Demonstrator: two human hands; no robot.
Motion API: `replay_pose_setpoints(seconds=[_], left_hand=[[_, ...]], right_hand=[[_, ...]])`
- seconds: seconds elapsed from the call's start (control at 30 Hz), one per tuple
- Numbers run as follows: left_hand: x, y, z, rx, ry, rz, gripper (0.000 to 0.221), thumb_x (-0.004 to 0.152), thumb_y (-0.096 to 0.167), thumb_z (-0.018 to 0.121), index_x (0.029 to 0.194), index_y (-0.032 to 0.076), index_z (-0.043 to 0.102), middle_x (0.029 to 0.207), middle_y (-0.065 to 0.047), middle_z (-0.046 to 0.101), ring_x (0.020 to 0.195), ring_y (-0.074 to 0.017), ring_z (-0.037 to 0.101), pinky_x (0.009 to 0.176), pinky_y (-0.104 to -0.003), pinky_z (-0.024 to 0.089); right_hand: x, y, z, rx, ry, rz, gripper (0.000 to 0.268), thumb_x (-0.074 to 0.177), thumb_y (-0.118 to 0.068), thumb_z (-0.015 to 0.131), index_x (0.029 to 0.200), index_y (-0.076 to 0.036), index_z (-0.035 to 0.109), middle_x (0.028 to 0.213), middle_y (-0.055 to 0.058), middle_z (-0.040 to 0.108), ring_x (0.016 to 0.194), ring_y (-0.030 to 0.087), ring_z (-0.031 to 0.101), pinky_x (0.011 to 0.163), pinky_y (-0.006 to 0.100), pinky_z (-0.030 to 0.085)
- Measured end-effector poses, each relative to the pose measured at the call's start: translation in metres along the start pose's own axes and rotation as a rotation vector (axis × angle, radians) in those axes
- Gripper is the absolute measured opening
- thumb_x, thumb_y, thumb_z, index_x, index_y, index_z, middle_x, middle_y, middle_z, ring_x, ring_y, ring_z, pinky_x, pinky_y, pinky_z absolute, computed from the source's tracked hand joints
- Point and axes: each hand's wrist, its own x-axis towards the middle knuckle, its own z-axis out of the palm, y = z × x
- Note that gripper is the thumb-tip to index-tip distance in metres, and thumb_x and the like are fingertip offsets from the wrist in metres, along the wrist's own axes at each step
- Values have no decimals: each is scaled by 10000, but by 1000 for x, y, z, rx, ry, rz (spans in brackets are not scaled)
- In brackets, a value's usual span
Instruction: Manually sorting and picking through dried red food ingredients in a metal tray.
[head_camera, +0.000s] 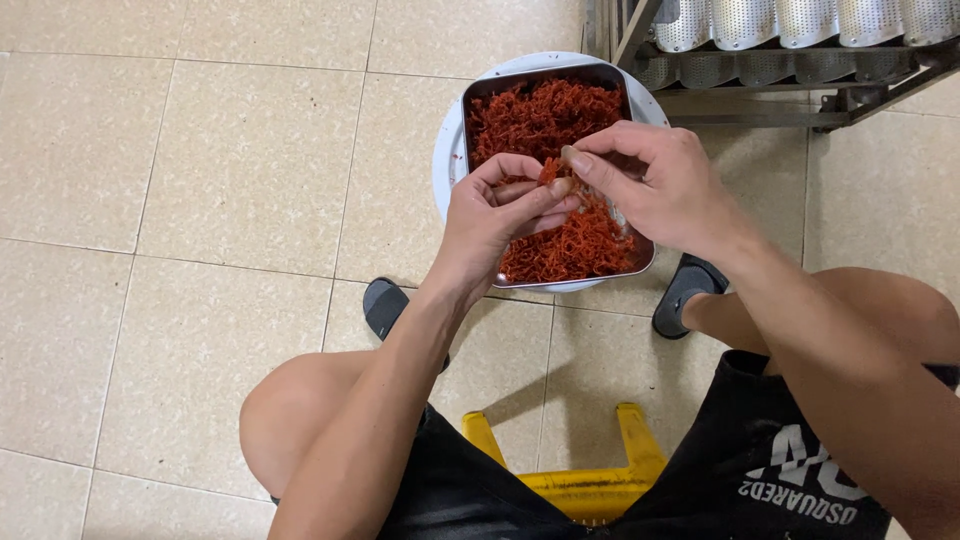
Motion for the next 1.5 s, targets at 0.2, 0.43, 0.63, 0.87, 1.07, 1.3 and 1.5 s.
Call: replay_pose_setpoints(seconds=[0.2,0.43,0.63,0.87,1.07,1.3,1.5], left_hand=[[0,7,2,-21,47,17,218,919,53,747,1078,26,599,1027,-151,751,955,-223,771,836,-337,667],[0,7,0,8,65,59,179,931,35,737,1050,5,607,1026,-178,748,957,-228,769,853,-333,668],[-1,7,1,63,51,65,161,935,29,725,1050,10,614,1025,-168,758,952,-213,774,833,-310,655],[-4,11,2,98,51,49,170,934,34,730,1060,5,621,1017,-163,760,943,-209,774,829,-304,664],[-2,8,1,81,75,39,181,918,27,737,1051,4,617,1001,-162,756,929,-214,777,817,-307,667],[0,4,-3,44,107,31,209,900,33,766,1038,12,611,963,-140,743,893,-208,773,778,-301,657],[0,3,-3,56,112,55,220,885,32,784,1031,15,621,964,-129,741,894,-190,766,780,-289,657]], right_hand=[[2,11,-4,18,-31,27,273,1053,-245,632,1214,-60,753,860,76,775,705,84,691,595,248,557],[0,-2,-6,-100,-84,65,249,975,-225,680,1158,-87,776,858,70,790,639,114,719,536,266,564],[0,3,-5,-152,-67,-79,221,985,-194,697,1153,-82,787,882,68,795,663,124,718,556,278,559],[1,5,-3,-180,-94,-54,218,975,-189,696,1142,-74,776,952,86,793,638,132,724,531,277,574],[0,10,3,-173,-110,-65,209,986,-156,662,1151,-63,750,1049,92,780,743,177,734,607,333,599],[-4,16,15,-180,-23,-226,176,1028,-117,648,1142,-9,728,1057,128,749,898,203,728,774,355,615],[-2,9,14,-146,-19,-75,206,1003,-157,657,1150,-40,741,1079,118,759,832,180,726,679,316,610]])
